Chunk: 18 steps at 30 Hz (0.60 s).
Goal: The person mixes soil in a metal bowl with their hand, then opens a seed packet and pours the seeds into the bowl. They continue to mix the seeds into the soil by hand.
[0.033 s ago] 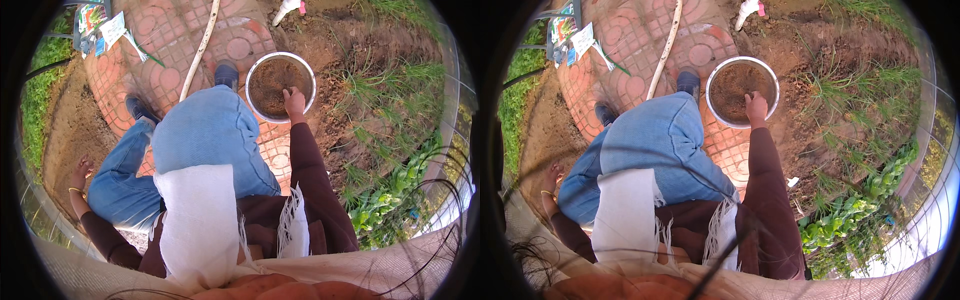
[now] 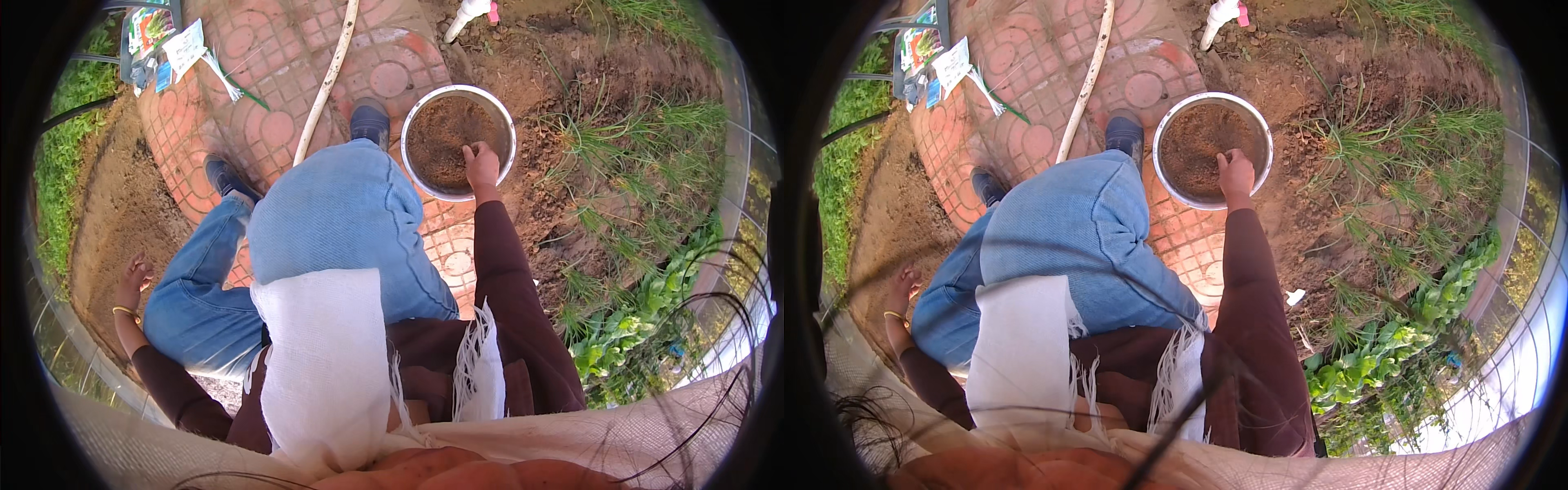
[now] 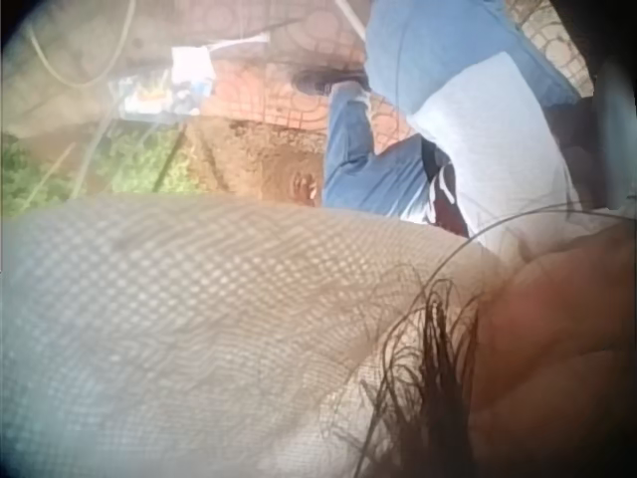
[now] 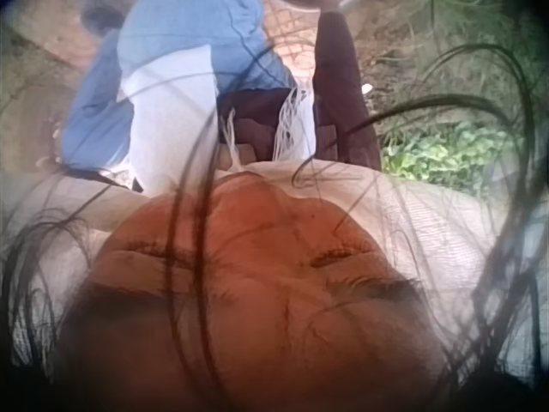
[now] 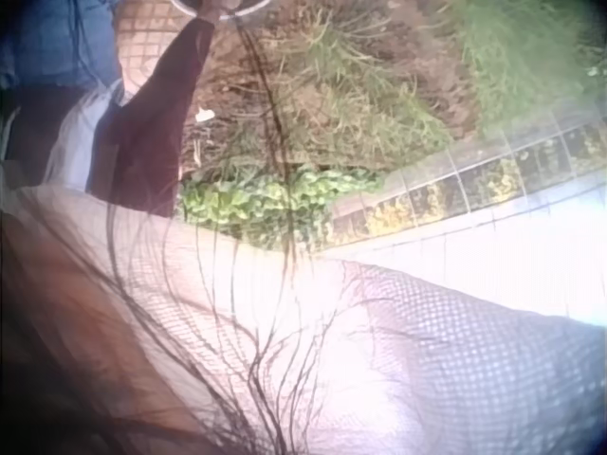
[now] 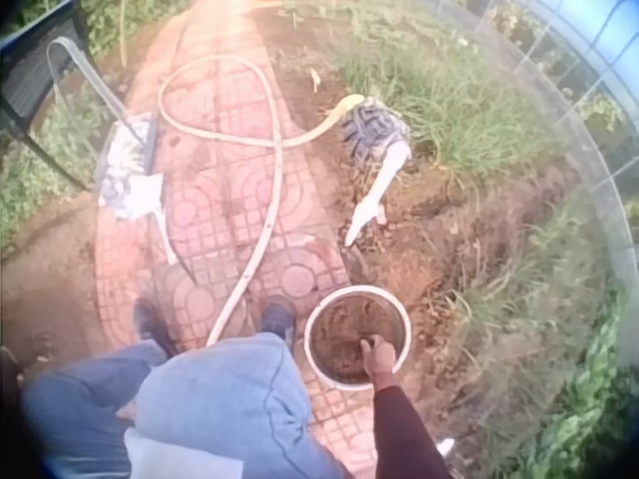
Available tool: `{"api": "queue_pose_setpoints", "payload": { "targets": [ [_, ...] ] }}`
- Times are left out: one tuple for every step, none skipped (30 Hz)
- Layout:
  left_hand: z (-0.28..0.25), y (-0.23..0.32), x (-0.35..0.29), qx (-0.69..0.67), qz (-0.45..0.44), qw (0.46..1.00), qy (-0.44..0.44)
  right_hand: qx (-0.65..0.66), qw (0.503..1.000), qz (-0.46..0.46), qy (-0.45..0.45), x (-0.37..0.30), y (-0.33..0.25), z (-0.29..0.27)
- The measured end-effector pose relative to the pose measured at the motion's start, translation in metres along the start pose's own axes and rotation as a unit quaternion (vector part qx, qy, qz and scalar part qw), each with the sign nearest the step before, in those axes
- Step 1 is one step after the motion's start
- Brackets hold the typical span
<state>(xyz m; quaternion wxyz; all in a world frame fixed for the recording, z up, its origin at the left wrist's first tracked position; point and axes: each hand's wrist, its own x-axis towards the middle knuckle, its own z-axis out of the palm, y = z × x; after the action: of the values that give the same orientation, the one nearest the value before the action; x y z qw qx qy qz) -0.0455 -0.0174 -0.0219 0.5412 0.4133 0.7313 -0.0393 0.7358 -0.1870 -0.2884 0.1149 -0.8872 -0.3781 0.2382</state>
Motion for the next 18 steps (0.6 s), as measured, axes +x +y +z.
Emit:
{"api": "queue_pose_setpoints", "payload": {
  "targets": [
    [0.000,-0.002,0.000,0.002,0.000,1.000,0.003,0.025,1.000,0.002,0.004,0.001,0.002,0.000],
    [-0.001,-0.002,0.001,0.005,0.001,1.000,0.006,0.025,1.000,-0.006,0.012,0.003,0.001,0.001],
    [-0.001,-0.001,0.001,0.007,0.002,1.000,0.009,0.023,0.999,-0.013,0.019,0.006,0.000,0.003],
    [-0.002,-0.001,0.001,0.007,0.002,1.000,0.010,0.022,0.999,-0.021,0.026,0.009,-0.002,0.005],
    [-0.001,0.001,0.001,0.007,0.001,1.000,0.009,0.021,0.999,-0.027,0.033,0.012,-0.004,0.007],
    [0.000,0.003,0.001,0.009,0.001,1.000,0.008,0.029,0.999,-0.008,0.037,0.014,-0.012,0.007],
    [0.000,0.005,0.000,0.012,0.000,1.000,0.015,0.038,0.998,0.011,0.041,0.018,-0.024,0.011],
    [0.003,0.008,-0.001,0.015,-0.001,1.000,0.020,0.045,0.997,0.031,0.045,0.018,-0.037,0.013],
    [0.005,0.010,-0.002,0.018,-0.002,1.000,0.025,0.031,0.999,0.009,0.040,0.015,-0.046,0.019],
    [0.005,0.010,-0.001,0.018,-0.006,1.000,0.019,0.016,0.999,-0.014,0.035,0.011,-0.057,0.026],
    [0.005,0.009,-0.003,0.017,-0.011,1.000,0.016,0.002,0.999,-0.039,0.029,0.009,-0.065,0.032],
    [0.004,0.009,-0.003,0.016,-0.015,1.000,0.014,-0.026,0.995,-0.099,-0.011,0.001,-0.072,0.035],
    [0.004,0.009,-0.003,0.015,-0.016,1.000,0.015,-0.055,0.985,-0.159,-0.050,-0.010,-0.076,0.035],
    [0.004,0.008,-0.003,0.015,-0.016,1.000,0.017,-0.083,0.968,-0.218,-0.088,-0.017,-0.078,0.035],
    [0.003,0.008,-0.003,0.014,-0.016,1.000,0.018,-0.103,0.960,-0.233,-0.120,-0.018,-0.077,0.035],
    [0.002,0.009,-0.002,0.013,-0.014,1.000,0.016,-0.123,0.949,-0.248,-0.151,-0.018,-0.075,0.035],
    [0.001,0.009,-0.001,0.012,-0.012,1.000,0.013,-0.145,0.936,-0.263,-0.182,-0.018,-0.071,0.033],
    [0.001,0.009,-0.001,0.010,-0.010,1.000,0.010,-0.125,0.940,-0.266,-0.174,-0.015,-0.067,0.031]
  ]
}}
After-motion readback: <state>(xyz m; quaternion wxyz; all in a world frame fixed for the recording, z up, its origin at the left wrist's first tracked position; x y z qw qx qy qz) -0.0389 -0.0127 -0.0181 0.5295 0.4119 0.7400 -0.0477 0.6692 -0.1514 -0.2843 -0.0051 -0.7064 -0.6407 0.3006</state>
